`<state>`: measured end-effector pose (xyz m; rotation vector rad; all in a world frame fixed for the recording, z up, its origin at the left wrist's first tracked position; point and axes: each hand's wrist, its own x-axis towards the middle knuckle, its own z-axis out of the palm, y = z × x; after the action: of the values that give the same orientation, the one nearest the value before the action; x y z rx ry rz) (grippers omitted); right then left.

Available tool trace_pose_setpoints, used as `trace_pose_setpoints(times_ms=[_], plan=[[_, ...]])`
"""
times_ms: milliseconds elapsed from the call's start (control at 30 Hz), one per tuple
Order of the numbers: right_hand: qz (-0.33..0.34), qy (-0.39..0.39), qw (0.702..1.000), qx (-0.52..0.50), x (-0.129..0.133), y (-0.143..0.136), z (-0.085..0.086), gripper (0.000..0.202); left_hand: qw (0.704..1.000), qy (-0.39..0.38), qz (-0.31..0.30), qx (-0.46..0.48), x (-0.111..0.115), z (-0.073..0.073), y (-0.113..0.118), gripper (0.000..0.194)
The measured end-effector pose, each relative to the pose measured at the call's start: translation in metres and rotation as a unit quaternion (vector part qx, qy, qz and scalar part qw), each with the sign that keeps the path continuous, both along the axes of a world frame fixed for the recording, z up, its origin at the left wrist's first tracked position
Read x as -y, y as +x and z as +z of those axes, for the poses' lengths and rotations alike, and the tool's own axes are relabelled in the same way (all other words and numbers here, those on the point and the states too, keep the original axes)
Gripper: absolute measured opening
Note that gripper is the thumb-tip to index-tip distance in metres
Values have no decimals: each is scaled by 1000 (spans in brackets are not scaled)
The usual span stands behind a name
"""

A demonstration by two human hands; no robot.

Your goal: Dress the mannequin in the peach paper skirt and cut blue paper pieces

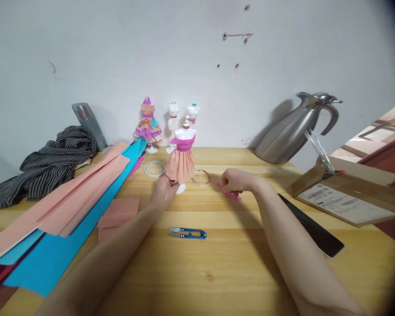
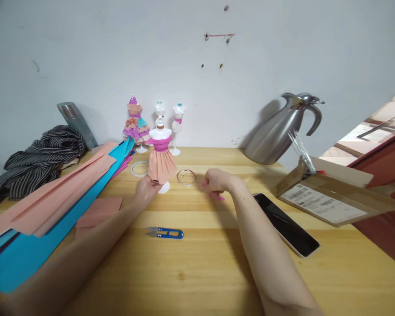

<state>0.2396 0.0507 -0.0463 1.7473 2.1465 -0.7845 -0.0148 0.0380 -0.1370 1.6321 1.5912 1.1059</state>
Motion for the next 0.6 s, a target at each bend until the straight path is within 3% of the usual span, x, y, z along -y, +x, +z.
trace_pose_setpoints(times_ms=[133,267,433,533,600], plan=[[47,118,992,2,6,-6,9,3,999,-2,4,46,-2,-3,-1,18],[75,118,990,-8,9,-9,14,5,998,-12,0,69,-3,-2,-3,15],[41,197,979,-35,10,-15,19,11,991,-32,-1,133,-3,3,-6,16],[6,256,955,-151,13,-26,23,21,985,-42,16,167,-3,6,-8,15],[-44,276,919,-280,13,-34,25,22,982,-48,27,183,-4,8,-10,15]])
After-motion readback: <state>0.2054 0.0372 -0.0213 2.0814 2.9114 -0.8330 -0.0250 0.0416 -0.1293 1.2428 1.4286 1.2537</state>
